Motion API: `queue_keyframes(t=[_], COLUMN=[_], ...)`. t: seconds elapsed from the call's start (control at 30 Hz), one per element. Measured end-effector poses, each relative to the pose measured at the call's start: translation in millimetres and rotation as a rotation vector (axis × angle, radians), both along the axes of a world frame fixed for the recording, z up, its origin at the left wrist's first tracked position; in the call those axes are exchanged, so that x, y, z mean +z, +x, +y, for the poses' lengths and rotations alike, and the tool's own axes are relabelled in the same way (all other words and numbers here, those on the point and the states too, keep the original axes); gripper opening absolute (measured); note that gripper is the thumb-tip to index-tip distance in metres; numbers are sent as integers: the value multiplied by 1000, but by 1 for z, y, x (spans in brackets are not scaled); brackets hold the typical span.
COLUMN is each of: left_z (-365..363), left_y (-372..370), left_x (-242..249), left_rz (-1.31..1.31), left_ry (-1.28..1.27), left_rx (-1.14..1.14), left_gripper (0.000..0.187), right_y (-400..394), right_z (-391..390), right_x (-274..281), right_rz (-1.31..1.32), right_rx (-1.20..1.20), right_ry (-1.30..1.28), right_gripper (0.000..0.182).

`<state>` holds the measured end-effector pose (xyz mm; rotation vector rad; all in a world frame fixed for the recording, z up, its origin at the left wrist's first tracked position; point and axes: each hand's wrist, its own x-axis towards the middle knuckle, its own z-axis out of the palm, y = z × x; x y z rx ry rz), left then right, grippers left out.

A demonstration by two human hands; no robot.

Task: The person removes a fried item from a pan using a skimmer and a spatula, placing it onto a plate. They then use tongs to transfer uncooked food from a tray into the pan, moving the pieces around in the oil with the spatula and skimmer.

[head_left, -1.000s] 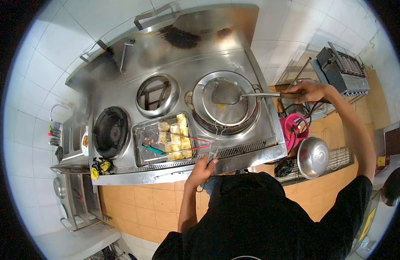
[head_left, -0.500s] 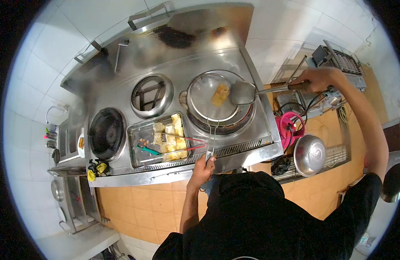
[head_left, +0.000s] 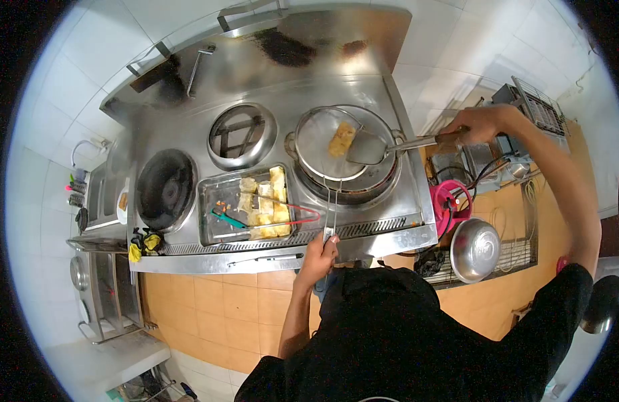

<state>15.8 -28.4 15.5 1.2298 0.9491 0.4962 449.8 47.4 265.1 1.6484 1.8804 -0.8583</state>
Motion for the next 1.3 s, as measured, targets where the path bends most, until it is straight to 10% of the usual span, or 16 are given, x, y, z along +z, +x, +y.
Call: queue_keyframes(t=[1.3], left_z=[-6], left_y=[-10], left_x=[-8], left_rz=[-19], left_ry=[-78], left_rx=[-41], left_gripper=[23], right_y=[-24], right_z=[-67], right_x=[-64], right_rz=[254], right_rx=[-93], right_ry=[260], right_gripper=[51])
